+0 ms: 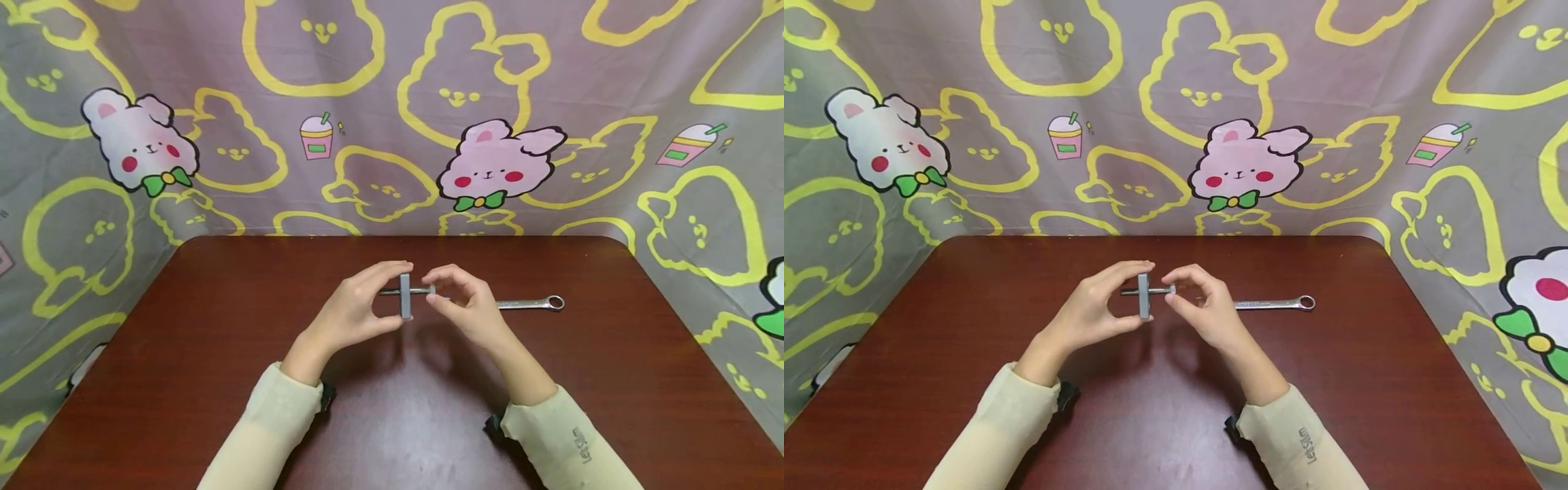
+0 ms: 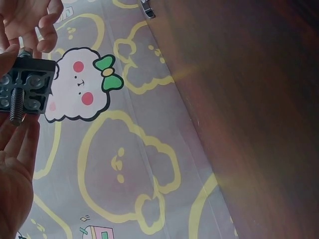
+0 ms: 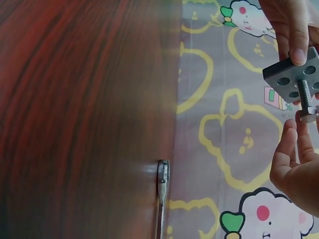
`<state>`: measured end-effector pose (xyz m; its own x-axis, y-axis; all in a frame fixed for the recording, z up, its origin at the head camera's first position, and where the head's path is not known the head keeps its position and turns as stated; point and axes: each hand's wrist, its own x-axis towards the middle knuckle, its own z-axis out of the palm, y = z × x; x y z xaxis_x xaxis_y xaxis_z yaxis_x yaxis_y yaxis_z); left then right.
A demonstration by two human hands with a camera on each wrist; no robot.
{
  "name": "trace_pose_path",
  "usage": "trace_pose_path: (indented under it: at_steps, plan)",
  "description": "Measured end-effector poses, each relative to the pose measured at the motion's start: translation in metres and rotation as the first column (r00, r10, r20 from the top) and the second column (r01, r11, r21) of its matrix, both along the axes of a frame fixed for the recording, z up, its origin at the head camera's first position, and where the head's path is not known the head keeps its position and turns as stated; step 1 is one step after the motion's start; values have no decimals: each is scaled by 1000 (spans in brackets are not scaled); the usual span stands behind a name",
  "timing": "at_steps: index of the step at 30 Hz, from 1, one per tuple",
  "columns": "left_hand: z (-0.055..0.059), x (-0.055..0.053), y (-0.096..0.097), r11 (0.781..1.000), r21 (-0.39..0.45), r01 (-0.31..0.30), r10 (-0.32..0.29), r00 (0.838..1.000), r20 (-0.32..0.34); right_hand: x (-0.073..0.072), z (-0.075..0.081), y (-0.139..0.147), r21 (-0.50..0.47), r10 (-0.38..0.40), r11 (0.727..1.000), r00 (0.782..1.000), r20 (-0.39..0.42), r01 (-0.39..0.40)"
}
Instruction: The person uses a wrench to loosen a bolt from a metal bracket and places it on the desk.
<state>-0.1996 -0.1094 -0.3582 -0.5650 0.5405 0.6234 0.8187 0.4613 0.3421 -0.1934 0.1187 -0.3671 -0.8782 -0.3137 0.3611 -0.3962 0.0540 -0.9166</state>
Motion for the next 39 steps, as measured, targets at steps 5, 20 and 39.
trace_pose_path:
  at_steps: [5, 20, 39]
  plan:
    - [-1, 1, 0, 1000, 5, 2, -2, 1000, -5, -3, -2, 0, 9, -35, 999, 997, 75, 35]
    - [-3, 3, -2, 1000, -1, 6, -6, 1000, -12, -9, -9, 0, 37, -17, 999, 986, 165, 11]
    - [-3, 2, 0, 1000, -9, 3, -3, 1000, -9, 3, -4, 1, 43, -47, 998, 996, 73, 43]
